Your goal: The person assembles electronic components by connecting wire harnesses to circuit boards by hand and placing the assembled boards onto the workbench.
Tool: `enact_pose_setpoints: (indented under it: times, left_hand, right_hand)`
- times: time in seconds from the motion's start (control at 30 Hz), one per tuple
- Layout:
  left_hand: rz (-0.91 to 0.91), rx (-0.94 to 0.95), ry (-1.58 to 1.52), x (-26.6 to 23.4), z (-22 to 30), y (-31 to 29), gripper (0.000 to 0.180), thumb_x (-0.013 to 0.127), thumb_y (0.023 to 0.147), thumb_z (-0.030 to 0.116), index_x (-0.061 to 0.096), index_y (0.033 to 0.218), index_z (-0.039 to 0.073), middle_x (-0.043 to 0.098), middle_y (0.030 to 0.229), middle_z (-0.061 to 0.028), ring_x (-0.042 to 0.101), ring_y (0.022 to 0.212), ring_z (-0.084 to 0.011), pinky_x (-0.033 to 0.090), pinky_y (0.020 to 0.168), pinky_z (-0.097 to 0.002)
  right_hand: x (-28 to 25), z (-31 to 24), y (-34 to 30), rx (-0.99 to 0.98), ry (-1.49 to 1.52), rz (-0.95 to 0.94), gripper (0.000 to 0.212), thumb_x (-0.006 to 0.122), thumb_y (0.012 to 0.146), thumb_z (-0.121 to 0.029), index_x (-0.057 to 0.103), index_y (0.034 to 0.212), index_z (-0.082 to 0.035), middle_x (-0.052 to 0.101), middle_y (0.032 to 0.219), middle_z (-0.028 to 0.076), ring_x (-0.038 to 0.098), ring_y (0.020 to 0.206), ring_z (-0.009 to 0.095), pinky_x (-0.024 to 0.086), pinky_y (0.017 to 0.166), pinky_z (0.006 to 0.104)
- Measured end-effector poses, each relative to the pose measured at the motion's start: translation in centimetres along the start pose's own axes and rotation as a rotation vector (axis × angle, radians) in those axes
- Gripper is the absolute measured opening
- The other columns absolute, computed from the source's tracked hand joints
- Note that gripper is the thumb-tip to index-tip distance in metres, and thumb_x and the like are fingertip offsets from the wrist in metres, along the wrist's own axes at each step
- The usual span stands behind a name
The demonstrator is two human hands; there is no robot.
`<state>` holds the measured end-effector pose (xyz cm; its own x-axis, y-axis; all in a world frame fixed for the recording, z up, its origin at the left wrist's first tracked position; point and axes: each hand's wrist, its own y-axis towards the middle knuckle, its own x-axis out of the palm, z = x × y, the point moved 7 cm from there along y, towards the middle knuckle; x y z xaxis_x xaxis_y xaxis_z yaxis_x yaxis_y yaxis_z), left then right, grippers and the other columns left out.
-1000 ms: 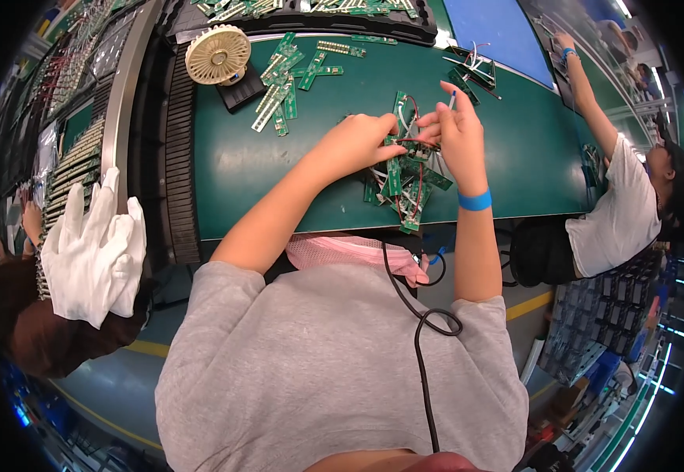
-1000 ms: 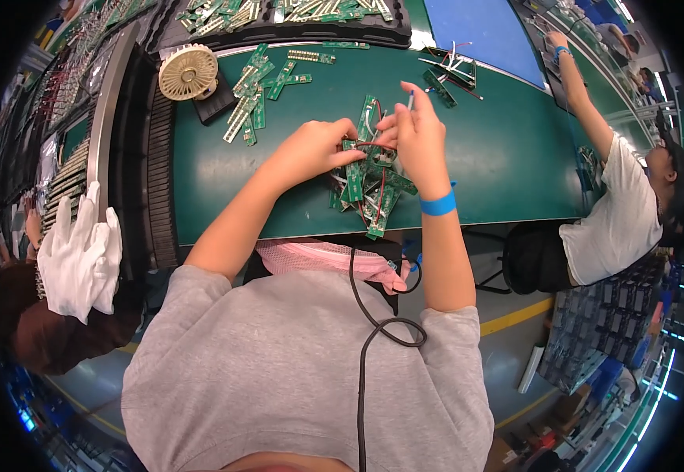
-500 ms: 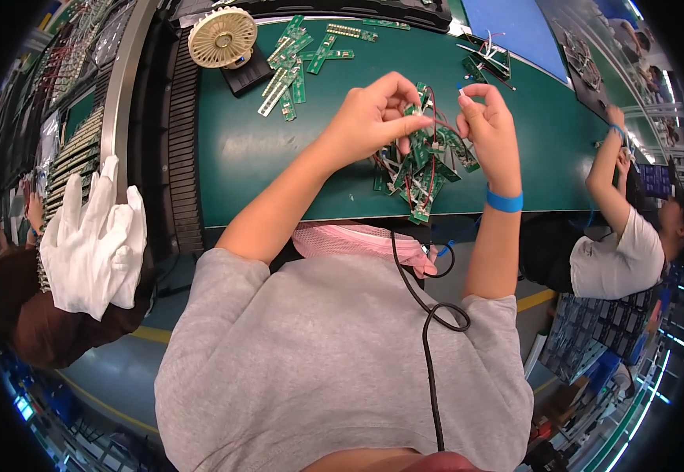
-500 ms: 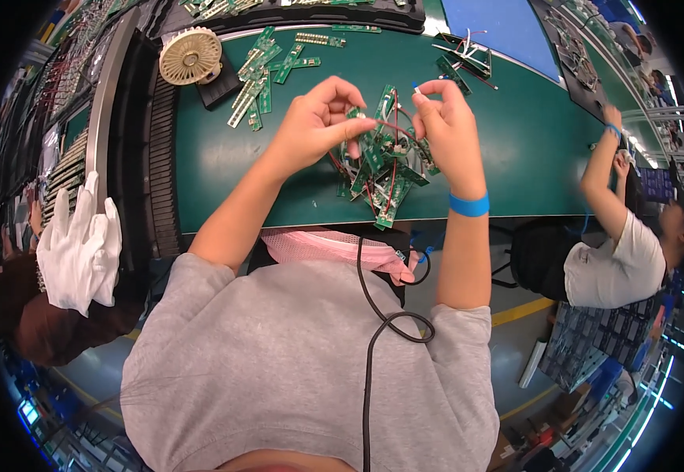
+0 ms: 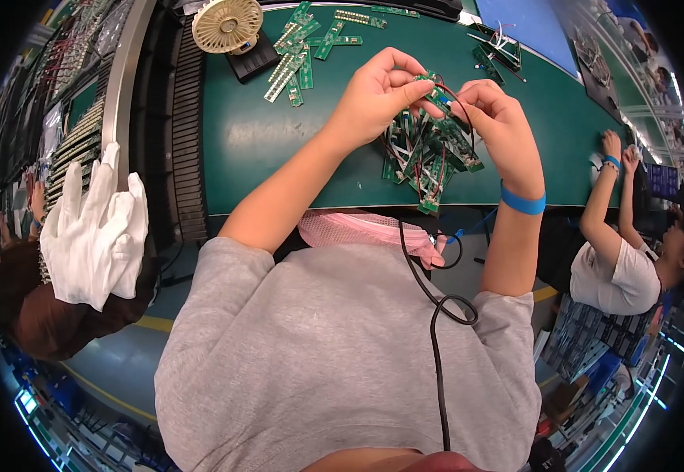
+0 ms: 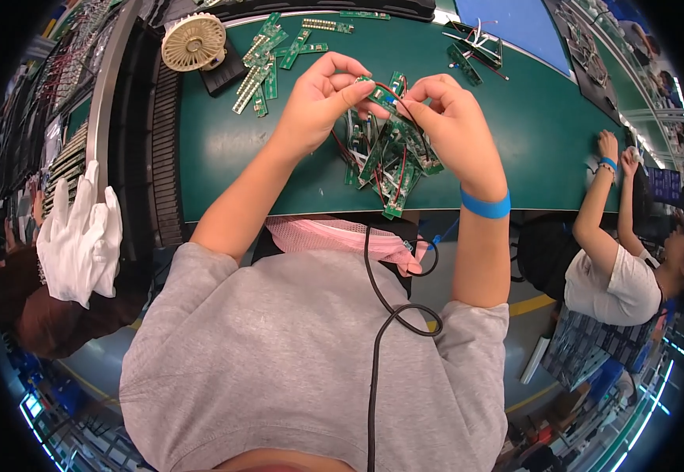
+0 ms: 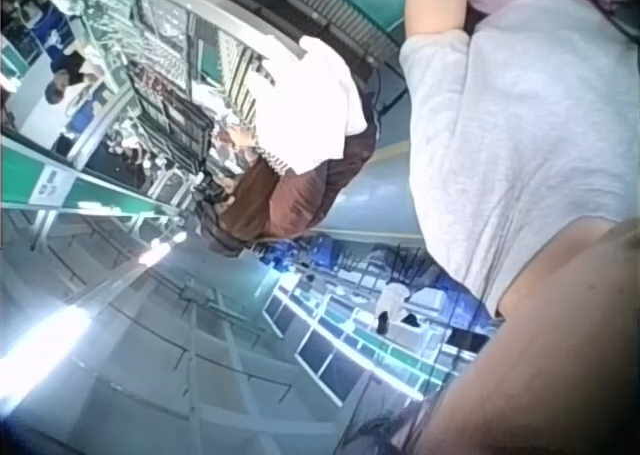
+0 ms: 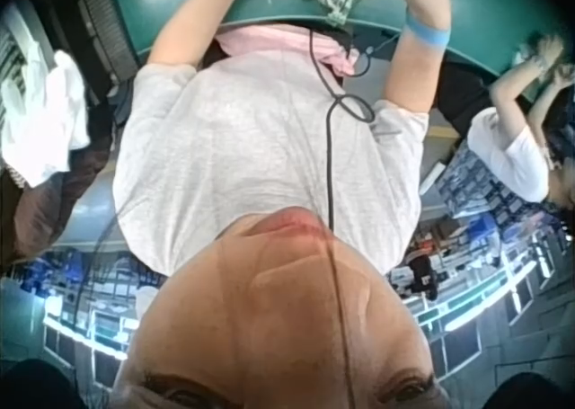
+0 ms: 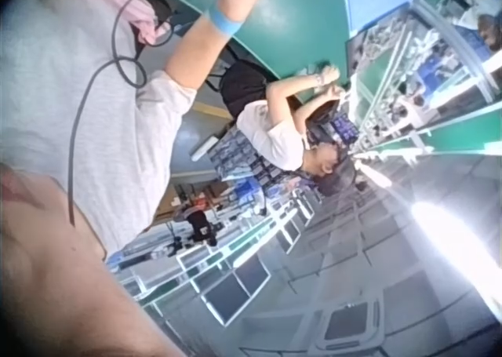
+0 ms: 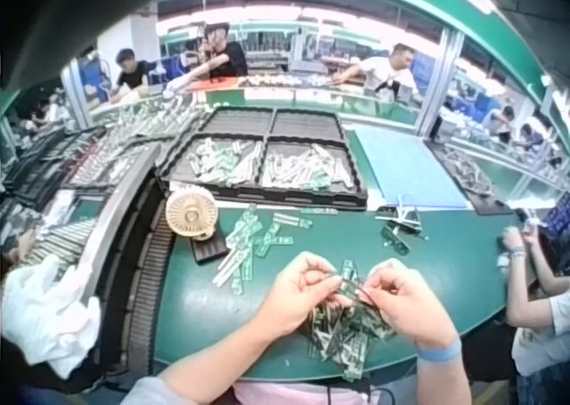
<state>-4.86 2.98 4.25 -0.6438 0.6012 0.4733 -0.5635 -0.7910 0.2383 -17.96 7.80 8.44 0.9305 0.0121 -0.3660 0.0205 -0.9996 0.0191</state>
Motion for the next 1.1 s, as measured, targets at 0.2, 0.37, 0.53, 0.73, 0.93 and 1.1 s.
enact_pose_setpoints:
  times: [0.2,0.37,0.53,0.73,0.93,1.1]
  left_hand:
    - [-0.022,-0.005,0.003,0.18,-0.35,-0.14,0.017,0.054,0.086,0.008,0.044,0.097,0.002,0.062,0.084,-0.0111,0.064,0.075,-0.0193,0.046,0.063,-0.0227]
    - [-0.029,0.005,0.013,0.38,-0.25,-0.15,0.02,0.056,0.084,0.008,0.042,0.097,0.001,0.059,0.085,-0.0107,0.064,0.076,-0.0192,0.047,0.062,-0.0221]
    - [-0.029,0.008,0.014,0.32,-0.39,-0.14,0.02,0.056,0.084,0.007,0.042,0.097,0.0,0.059,0.086,-0.0111,0.064,0.076,-0.0193,0.047,0.062,-0.0224]
    - [-0.033,0.011,0.012,0.44,-0.25,-0.2,0.02,0.056,0.084,0.005,0.042,0.097,0.0,0.059,0.086,-0.0114,0.064,0.076,-0.0198,0.048,0.063,-0.0231]
    - [-0.037,0.014,0.009,0.5,-0.12,-0.26,0.02,0.056,0.084,0.004,0.042,0.097,0.0,0.058,0.087,-0.0117,0.064,0.076,-0.0202,0.049,0.065,-0.0234]
    - [-0.039,0.015,0.003,0.57,-0.07,-0.28,0.019,0.055,0.084,0.004,0.042,0.097,0.0,0.058,0.086,-0.0115,0.064,0.076,-0.0202,0.05,0.066,-0.0234]
  right_hand:
    - [0.2,0.58,0.14,0.056,0.095,0.002,0.008,0.058,0.078,-0.005,0.058,0.077,0.003,0.05,0.086,0.002,0.046,0.068,0.006,0.036,0.059,0.0191]
    - [0.2,0.59,0.12,0.06,0.168,0.007,0.009,0.058,0.078,-0.005,0.058,0.076,0.004,0.051,0.086,0.003,0.048,0.072,0.007,0.038,0.064,0.0193]
    - [0.26,0.61,0.01,0.071,0.184,-0.002,0.01,0.057,0.078,-0.005,0.058,0.075,0.004,0.052,0.086,0.003,0.05,0.075,0.009,0.039,0.067,0.0198]
    - [0.26,0.7,0.06,0.047,0.158,0.01,0.011,0.058,0.078,-0.006,0.058,0.073,0.004,0.051,0.085,0.003,0.048,0.072,0.008,0.037,0.064,0.0197]
    - [0.32,0.57,0.1,0.05,0.133,0.001,0.011,0.058,0.077,-0.006,0.058,0.073,0.004,0.049,0.085,0.002,0.047,0.07,0.008,0.036,0.061,0.0196]
    - [0.41,0.37,0.09,0.048,0.155,0.011,0.011,0.058,0.078,-0.007,0.059,0.074,0.004,0.05,0.086,0.003,0.047,0.071,0.007,0.036,0.062,0.0194]
